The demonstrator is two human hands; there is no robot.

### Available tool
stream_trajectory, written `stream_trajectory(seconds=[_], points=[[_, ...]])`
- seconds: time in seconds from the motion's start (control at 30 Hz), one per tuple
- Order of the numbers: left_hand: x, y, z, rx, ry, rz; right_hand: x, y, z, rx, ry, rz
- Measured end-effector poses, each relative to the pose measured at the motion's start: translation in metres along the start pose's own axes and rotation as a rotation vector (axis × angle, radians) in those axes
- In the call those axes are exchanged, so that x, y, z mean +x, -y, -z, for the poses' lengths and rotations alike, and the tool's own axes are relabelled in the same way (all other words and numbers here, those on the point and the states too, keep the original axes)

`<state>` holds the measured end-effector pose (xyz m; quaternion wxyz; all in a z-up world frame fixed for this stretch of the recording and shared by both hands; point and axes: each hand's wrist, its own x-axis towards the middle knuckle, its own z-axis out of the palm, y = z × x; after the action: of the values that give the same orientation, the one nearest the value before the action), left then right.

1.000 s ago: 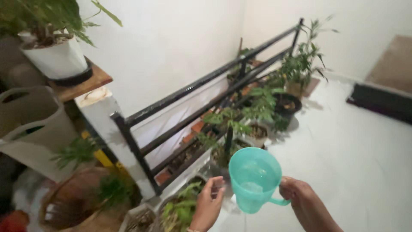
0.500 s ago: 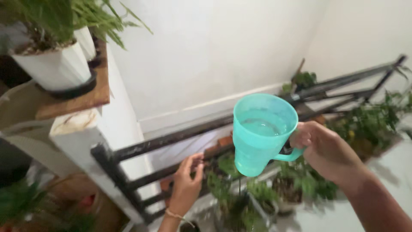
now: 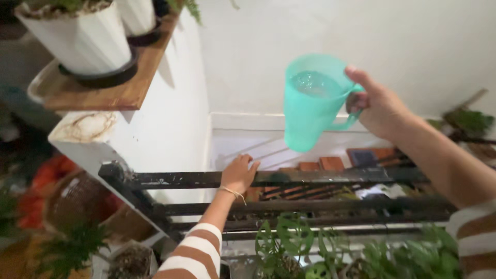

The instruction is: The person fills a teal cup with water from a bathroom tap, carries it to a staircase area, and waters several potted plants placed on the railing. The person repeats this process by returning to the bathroom to refill the cup and watering additional plants.

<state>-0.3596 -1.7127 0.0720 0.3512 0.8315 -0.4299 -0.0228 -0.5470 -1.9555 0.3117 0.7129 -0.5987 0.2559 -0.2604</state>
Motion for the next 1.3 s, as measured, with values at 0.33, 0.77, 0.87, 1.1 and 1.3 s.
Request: stream_trajectory(seconds=[0.33,0.77,0.87,1.1,1.3], points=[[0.03,-0.021,-0.009,0.218,-0.229,0.466,0.19,-0.231,0.019,-0.812,0.411,-0.174],[0.044,-0.026,-0.005,0.256,-0.166,0.674,0.248,-0.503,0.059,-1.036,0.8,-0.155],[0.045,-0.026,-0.004,0.241,-0.134,0.719,0.251,-0.542,0.068,-1.068,0.825,-0.084],[0.05,-0.024,-0.006,0.239,-0.114,0.754,0.257,-0.594,0.066,-1.182,0.794,-0.173],[0.046,-0.021,-0.012,0.294,-0.221,0.653,0.255,-0.622,0.046,-1.194,0.809,-0.164]])
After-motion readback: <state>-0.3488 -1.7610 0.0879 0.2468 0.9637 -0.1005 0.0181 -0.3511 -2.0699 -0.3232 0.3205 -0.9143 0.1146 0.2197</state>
